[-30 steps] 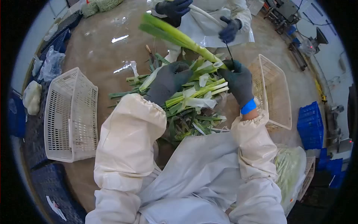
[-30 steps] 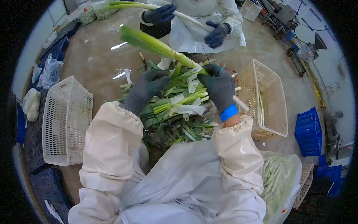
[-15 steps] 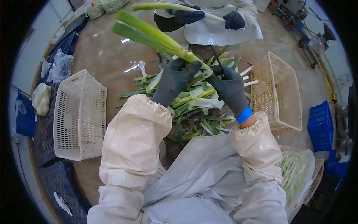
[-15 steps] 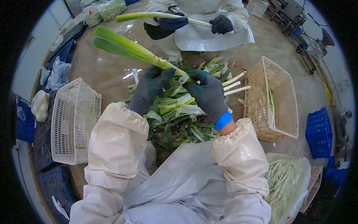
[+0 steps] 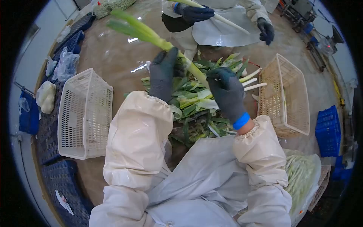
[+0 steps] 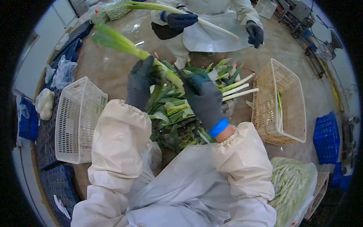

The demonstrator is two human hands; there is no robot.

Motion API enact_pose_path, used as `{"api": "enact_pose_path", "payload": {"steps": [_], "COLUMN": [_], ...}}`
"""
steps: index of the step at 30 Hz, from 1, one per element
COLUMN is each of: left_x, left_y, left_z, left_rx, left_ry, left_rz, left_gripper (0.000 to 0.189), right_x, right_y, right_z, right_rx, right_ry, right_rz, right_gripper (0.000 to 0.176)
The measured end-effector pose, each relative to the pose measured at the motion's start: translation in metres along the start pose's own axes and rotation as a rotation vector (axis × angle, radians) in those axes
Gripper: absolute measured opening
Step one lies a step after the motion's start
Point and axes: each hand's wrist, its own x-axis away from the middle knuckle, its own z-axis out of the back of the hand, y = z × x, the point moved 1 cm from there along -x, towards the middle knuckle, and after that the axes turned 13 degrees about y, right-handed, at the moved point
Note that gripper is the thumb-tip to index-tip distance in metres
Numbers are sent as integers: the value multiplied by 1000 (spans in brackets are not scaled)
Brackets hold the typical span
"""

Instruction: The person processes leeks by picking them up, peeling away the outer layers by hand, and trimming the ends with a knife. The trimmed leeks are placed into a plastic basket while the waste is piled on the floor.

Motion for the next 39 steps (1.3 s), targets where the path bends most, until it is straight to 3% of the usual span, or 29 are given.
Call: {"api": "enact_pose_path", "payload": {"steps": [3, 6, 9, 10, 13, 16, 20, 23, 27, 28, 31, 32, 35, 36, 38, 39], "left_x": [-13, -16, -17, -16, -16, -10, 10, 18, 23, 29, 23, 15, -9, -5, -1, 0], "left_y": [14, 23, 22, 18, 12, 16, 14, 6, -24, -28, -37, -40, -50, -44, -37, -33], "left_z": [14, 21, 20, 19, 14, 10, -4, -8, -9, -8, -12, -8, -2, -5, -8, -9], "left_rx": [82, 138, 142, 137, 152, 96, -327, -385, -866, -911, -860, -900, -532, -503, -475, -460], "left_ry": [50, 65, -1, -40, -79, -143, -211, -268, -349, -347, -246, -193, -254, -364, -359, -356], "left_rz": [-93, -51, 1, 19, 54, 4, -48, -209, -358, -482, -307, -424, -251, -317, -224, -175], "left_gripper": [24, 29, 32, 33, 34, 32, 28, 29, 26, 26, 29, 26, 31, 43, 47, 49], "right_x": [-9, -25, -23, -19, -17, -14, -14, -14, -22, -23, -34, -38, -39, -39, -40, -38], "right_y": [26, 29, 27, 23, 18, 18, 11, 15, 11, 15, 12, 10, 21, 22, 23, 30], "right_z": [16, 34, 35, 30, 28, 26, 27, 26, 31, 32, 44, 49, 59, 61, 66, 66], "right_rx": [-7, -213, -21, 54, 255, 221, 202, 225, 200, 184, 101, 66, -12, -30, -65, -65], "right_ry": [-2, -13, -194, -146, -355, -261, -150, -101, -1, 34, 84, 92, 108, 54, -59, -92], "right_rz": [-235, -482, -408, -219, -247, -294, -228, -227, -193, -201, -262, -286, -314, -406, -589, -573], "right_gripper": [22, 32, 43, 40, 35, 29, 28, 29, 27, 27, 26, 26, 27, 27, 28, 28]}}
